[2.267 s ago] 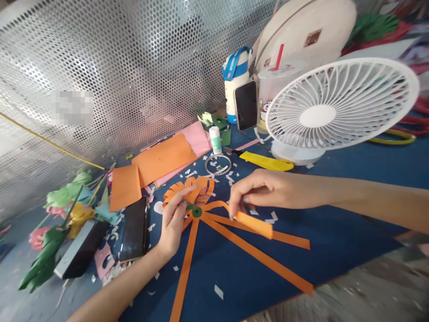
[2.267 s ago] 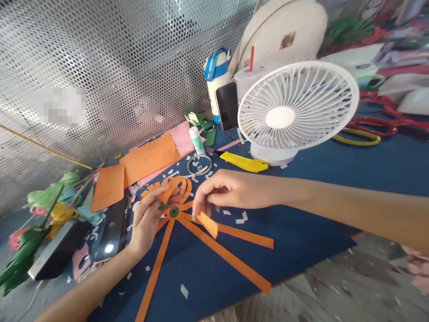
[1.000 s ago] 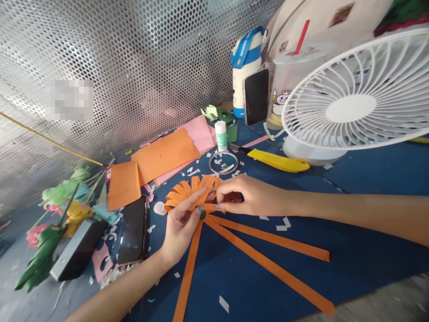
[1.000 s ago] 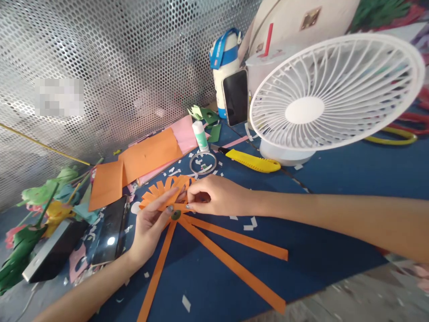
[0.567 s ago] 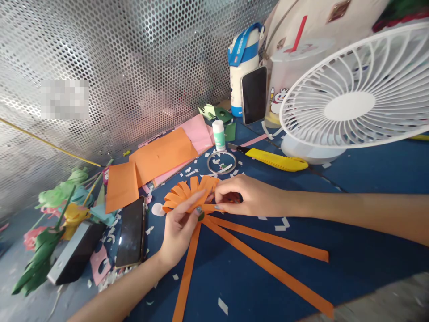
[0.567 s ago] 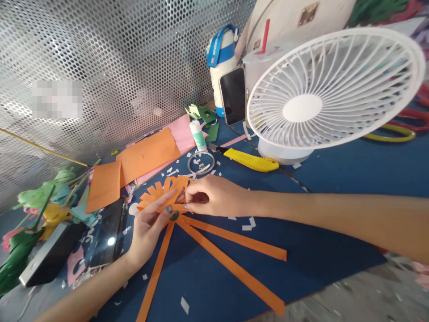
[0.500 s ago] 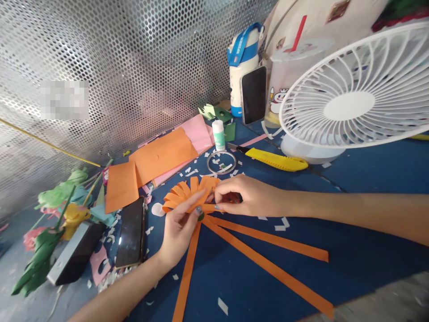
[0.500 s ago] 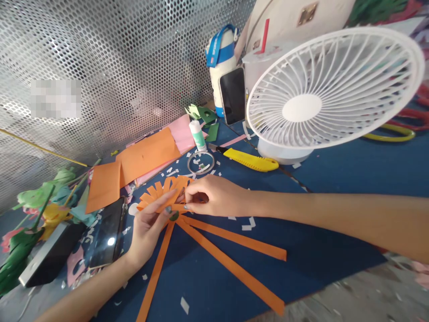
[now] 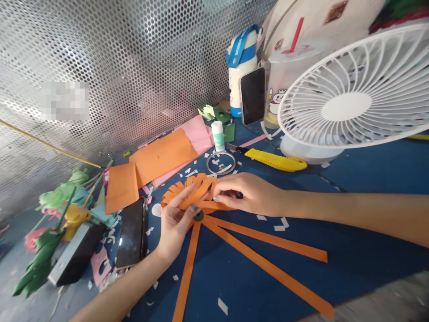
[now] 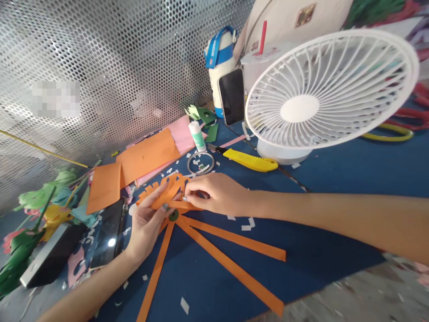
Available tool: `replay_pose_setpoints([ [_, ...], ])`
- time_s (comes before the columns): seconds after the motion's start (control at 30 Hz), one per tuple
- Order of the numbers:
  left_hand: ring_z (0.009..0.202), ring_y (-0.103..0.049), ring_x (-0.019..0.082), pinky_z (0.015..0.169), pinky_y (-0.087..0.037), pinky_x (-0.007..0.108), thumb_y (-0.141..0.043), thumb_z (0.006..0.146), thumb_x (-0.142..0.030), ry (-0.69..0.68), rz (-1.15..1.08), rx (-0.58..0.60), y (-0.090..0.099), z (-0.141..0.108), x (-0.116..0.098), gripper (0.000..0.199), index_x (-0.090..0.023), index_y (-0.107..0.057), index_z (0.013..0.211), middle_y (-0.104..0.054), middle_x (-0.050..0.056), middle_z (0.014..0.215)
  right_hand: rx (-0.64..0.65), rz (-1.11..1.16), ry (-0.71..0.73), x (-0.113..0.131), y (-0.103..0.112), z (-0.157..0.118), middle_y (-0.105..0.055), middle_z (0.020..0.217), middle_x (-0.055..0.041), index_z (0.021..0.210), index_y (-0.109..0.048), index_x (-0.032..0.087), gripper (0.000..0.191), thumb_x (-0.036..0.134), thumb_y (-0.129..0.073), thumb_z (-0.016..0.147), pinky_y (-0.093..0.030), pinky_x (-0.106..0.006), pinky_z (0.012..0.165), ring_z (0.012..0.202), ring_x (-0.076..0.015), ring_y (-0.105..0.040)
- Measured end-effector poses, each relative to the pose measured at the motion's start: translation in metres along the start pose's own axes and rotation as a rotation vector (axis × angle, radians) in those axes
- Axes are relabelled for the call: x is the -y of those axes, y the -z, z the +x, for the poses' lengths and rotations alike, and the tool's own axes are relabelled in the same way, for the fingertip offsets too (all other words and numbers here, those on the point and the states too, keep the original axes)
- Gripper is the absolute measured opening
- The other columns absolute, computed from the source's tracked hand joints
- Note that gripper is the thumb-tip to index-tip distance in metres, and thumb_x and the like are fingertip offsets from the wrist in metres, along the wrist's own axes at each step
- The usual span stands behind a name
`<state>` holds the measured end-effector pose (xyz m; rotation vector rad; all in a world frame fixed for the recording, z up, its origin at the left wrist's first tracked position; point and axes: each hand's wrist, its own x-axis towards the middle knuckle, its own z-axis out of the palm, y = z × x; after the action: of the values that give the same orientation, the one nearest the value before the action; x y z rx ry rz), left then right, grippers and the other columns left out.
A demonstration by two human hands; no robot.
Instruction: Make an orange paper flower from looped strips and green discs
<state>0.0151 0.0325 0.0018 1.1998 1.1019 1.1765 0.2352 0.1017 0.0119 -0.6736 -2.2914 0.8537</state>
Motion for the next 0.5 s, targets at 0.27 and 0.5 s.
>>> replay_pose_setpoints([
  [0.27,0.12,-0.064,0.026,0.1,-0.053,0.033,-0.065,0.091,-0.034,-0.035,-0.076,-0.009,0.0026,-0.0011,0.0026,0.037,-0.026,-0.067,0.127,-0.066,0.007,0.133,-0.08,-0.064,0.058,-0.0031,0.0029,-0.0013,-0.052,0.067,0.0013,0.078,-0.061,0.016,0.027,0.026,-0.046,0.098,-0.03,-0.023,0.057,0.059,-0.0092,-0.047],
  [0.5,0.105,-0.072,0.026,0.088,-0.06,0.031,-0.068,0.089,-0.038,-0.007,0.128,-0.067,0.002,0.0001,0.0027,0.039,-0.021,-0.069,0.124,-0.07,0.009,0.126,-0.184,0.018,0.146,-0.0035,0.0048,-0.0029,-0.061,0.073,-0.0006,0.083,-0.062,0.017,0.027,0.024,-0.043,0.101,-0.037,-0.023,0.065,0.067,-0.0104,-0.055],
])
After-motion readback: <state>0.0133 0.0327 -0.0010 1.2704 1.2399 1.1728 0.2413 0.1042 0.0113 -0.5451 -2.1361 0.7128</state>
